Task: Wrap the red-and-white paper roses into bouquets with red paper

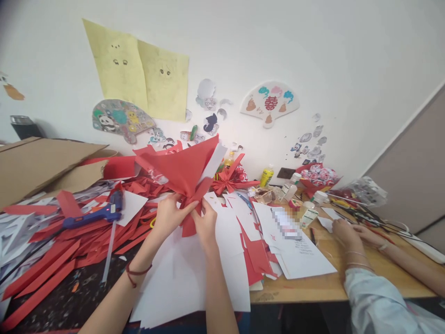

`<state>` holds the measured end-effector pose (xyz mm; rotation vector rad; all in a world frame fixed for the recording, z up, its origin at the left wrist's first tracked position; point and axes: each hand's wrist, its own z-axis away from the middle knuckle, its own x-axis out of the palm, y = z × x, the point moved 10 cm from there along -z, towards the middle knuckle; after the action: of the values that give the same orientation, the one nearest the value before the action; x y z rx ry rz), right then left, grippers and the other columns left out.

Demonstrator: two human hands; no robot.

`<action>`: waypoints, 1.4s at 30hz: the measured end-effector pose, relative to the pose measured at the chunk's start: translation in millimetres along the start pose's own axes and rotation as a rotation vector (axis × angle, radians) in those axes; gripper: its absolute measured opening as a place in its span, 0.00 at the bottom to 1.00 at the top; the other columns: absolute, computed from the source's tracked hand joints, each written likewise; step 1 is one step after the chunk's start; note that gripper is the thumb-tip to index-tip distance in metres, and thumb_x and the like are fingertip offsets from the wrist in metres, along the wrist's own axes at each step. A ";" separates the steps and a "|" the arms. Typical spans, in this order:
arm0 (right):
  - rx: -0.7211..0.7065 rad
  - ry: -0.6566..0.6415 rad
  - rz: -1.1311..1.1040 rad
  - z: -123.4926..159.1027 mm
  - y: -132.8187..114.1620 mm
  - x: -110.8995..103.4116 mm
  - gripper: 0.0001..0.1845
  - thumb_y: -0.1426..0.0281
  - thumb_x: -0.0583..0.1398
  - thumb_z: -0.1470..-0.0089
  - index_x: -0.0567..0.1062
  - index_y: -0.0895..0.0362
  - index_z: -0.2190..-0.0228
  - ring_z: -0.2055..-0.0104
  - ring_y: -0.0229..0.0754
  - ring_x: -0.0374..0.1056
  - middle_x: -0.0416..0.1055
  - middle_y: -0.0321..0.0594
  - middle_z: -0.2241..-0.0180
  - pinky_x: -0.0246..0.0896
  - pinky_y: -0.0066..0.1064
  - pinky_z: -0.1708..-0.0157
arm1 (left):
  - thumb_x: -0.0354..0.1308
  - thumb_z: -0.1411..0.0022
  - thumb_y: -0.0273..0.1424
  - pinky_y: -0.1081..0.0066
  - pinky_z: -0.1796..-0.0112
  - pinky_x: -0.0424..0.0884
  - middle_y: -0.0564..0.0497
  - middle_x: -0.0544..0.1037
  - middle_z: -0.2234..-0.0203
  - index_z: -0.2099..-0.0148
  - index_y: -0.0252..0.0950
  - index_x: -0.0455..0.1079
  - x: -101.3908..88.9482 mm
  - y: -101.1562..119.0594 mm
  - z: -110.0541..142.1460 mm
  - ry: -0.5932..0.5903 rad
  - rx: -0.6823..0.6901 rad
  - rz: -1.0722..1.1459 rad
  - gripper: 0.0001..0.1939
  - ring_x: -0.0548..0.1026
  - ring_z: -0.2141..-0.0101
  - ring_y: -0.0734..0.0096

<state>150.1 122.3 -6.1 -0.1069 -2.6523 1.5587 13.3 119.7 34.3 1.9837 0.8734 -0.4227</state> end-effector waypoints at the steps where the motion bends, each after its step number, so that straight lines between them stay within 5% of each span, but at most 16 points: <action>1: 0.037 -0.022 -0.040 -0.4 4.7 1.5 0.19 0.61 0.62 0.45 0.75 0.58 0.54 0.51 0.48 0.70 0.74 0.43 0.55 0.65 0.35 0.50 | 0.57 0.41 0.49 0.67 0.63 0.64 0.43 0.78 0.65 0.61 0.35 0.72 -0.9 2.7 -0.1 -0.013 0.016 -0.052 0.20 0.75 0.62 0.57; 11: 0.150 -0.190 -0.227 1.7 25.5 5.9 0.17 0.61 0.64 0.46 0.77 0.59 0.59 0.55 0.46 0.70 0.75 0.43 0.58 0.64 0.34 0.52 | 0.48 0.33 0.37 0.63 0.59 0.65 0.39 0.77 0.59 0.55 0.35 0.68 9.5 0.5 3.2 -0.115 0.128 -0.129 0.13 0.74 0.56 0.53; 16: 0.202 -0.273 -0.308 5.5 32.4 13.2 0.19 0.60 0.65 0.46 0.76 0.57 0.54 0.52 0.47 0.69 0.74 0.43 0.55 0.61 0.38 0.47 | 0.42 0.30 0.38 0.66 0.66 0.66 0.44 0.78 0.67 0.52 0.36 0.60 25.8 -11.0 11.1 -0.177 0.052 0.010 0.13 0.77 0.66 0.55; 23: 0.164 -0.236 -0.065 2.4 22.6 4.6 0.19 0.59 0.61 0.41 0.74 0.58 0.53 0.51 0.47 0.68 0.71 0.45 0.53 0.65 0.43 0.49 | 0.46 0.32 0.34 0.68 0.68 0.65 0.46 0.77 0.68 0.53 0.38 0.57 39.8 -18.6 19.5 -0.105 -0.027 0.302 0.08 0.77 0.68 0.59; 30: 0.139 -0.190 0.045 -1.5 17.5 3.0 0.17 0.61 0.56 0.36 0.72 0.59 0.53 0.52 0.46 0.68 0.69 0.43 0.52 0.68 0.41 0.53 | 0.46 0.32 0.33 0.69 0.67 0.64 0.46 0.76 0.63 0.50 0.39 0.57 26.0 -13.7 21.9 0.021 -0.012 0.434 0.10 0.75 0.67 0.63; 35: 0.086 -0.172 0.151 -4.5 10.4 3.1 0.16 0.61 0.58 0.37 0.72 0.57 0.52 0.52 0.46 0.68 0.68 0.43 0.50 0.68 0.40 0.53 | 0.46 0.32 0.35 0.69 0.67 0.63 0.48 0.74 0.67 0.55 0.39 0.59 27.6 -13.9 24.4 0.004 -0.018 0.411 0.07 0.73 0.69 0.64; 42: 0.049 -0.153 0.220 -6.4 1.4 -4.3 0.14 0.60 0.55 0.36 0.73 0.54 0.54 0.53 0.42 0.68 0.69 0.44 0.51 0.69 0.37 0.54 | 0.46 0.32 0.33 0.66 0.61 0.66 0.44 0.75 0.58 0.48 0.39 0.59 31.6 -4.9 27.9 -0.019 0.024 0.466 0.11 0.74 0.59 0.61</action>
<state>155.1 128.2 -4.3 -0.2984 -2.7976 1.7621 32.9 110.9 -2.3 2.1210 0.3730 -0.1820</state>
